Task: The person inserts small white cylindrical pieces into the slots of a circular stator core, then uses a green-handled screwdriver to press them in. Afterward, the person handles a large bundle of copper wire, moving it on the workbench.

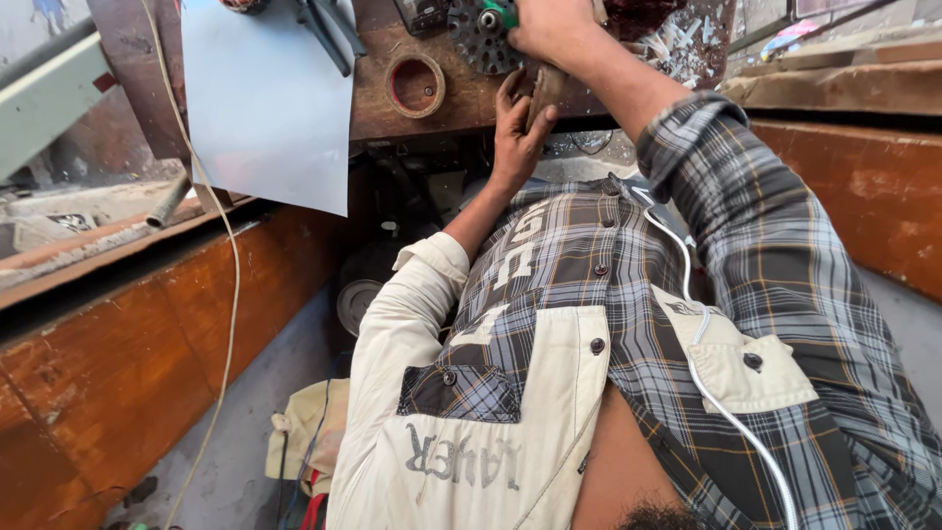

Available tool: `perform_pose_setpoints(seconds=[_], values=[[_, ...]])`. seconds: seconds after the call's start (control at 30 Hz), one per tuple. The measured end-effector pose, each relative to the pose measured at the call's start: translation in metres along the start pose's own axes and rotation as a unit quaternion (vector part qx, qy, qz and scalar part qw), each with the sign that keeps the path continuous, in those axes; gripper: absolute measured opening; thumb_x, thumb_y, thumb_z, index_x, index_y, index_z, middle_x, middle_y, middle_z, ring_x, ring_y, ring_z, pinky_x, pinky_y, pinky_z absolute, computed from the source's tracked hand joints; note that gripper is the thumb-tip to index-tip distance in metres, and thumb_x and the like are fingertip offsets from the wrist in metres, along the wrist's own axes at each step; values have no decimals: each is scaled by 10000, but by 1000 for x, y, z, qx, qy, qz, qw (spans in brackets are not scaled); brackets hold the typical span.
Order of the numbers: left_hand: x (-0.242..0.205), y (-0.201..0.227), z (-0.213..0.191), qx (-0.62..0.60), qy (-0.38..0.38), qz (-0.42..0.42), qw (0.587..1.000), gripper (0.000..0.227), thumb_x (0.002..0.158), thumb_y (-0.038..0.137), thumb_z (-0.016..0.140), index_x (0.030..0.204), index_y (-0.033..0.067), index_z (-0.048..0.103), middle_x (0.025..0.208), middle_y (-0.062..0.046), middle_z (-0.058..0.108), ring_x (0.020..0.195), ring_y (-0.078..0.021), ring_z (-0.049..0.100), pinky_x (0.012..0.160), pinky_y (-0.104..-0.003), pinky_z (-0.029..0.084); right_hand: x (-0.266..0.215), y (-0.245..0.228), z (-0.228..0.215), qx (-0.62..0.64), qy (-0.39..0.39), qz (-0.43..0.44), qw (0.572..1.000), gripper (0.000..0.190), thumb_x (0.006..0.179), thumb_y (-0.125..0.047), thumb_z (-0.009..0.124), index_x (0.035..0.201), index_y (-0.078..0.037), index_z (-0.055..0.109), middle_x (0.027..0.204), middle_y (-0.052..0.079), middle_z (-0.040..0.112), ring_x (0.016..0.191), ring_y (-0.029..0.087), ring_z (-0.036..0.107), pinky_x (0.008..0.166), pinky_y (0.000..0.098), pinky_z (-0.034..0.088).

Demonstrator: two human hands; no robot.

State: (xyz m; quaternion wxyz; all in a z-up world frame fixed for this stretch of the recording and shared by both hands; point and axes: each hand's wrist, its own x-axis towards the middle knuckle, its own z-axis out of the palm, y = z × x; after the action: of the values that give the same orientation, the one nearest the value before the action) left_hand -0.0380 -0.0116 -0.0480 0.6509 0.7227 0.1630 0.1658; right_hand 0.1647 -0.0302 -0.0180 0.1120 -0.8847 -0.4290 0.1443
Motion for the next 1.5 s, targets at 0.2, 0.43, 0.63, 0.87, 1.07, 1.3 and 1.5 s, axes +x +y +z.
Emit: perform_pose_setpoints(seconds=[0.2, 0.43, 0.63, 0.87, 1.07, 1.3, 1.5], values=[[2, 0, 1, -5, -19, -46, 999, 417, 995, 414, 718, 961, -1, 691, 848, -66, 625, 825, -161, 574, 753, -305, 494, -71, 35, -47, 172, 280, -93, 940, 150, 970, -163, 753, 905, -29, 733, 804, 68, 717, 674, 121, 655, 558, 264, 503], [37, 24, -13, -190, -65, -175, 964, 482, 1018, 488, 628, 902, 32, 728, 721, 4, 645, 608, -99, 593, 542, -261, 488, -202, 72, -127, 669, 249, -41, 699, 121, 1137, -152, 668, 1079, -46, 669, 925, 99, 704, 775, 155, 707, 720, 319, 619], [55, 83, -44, -290, -51, -299, 908, 505, 988, 521, 567, 1075, 53, 734, 766, -20, 697, 599, -108, 630, 576, -274, 539, -265, 37, -126, 704, 9, 51, 708, 186, 1027, -88, 659, 1172, 5, 587, 984, 181, 710, 871, 245, 730, 793, 360, 653], [72, 145, -33, -390, -84, -294, 868, 508, 1045, 520, 612, 1074, 16, 666, 755, -40, 631, 569, -138, 599, 628, -333, 571, -229, 39, -109, 775, 157, 46, 610, 324, 1107, 9, 639, 1320, -21, 396, 1099, 233, 737, 939, 311, 772, 844, 429, 682], [71, 181, -26, -381, -115, -310, 864, 611, 1025, 517, 552, 1301, -24, 624, 953, -119, 744, 737, -160, 704, 746, -354, 627, -222, 30, -111, 745, 158, 43, 647, 342, 1134, -12, 681, 1331, -14, 402, 1123, 244, 726, 1067, 296, 770, 956, 414, 652], [69, 173, -30, -372, -197, -232, 877, 651, 1061, 486, 581, 1367, -86, 627, 1095, -164, 769, 894, -200, 740, 829, -341, 622, -229, 18, -95, 466, 269, -46, 842, 229, 1134, -37, 663, 1192, -26, 442, 940, 172, 678, 874, 205, 772, 737, 323, 645], [69, 161, -25, -395, -118, -296, 862, 595, 1017, 465, 598, 1317, -48, 595, 1089, -142, 766, 910, -181, 772, 827, -329, 647, -221, -9, -82, 221, 290, -171, 915, 135, 997, 27, 596, 1066, -59, 519, 984, 238, 764, 848, 251, 736, 703, 362, 635]])
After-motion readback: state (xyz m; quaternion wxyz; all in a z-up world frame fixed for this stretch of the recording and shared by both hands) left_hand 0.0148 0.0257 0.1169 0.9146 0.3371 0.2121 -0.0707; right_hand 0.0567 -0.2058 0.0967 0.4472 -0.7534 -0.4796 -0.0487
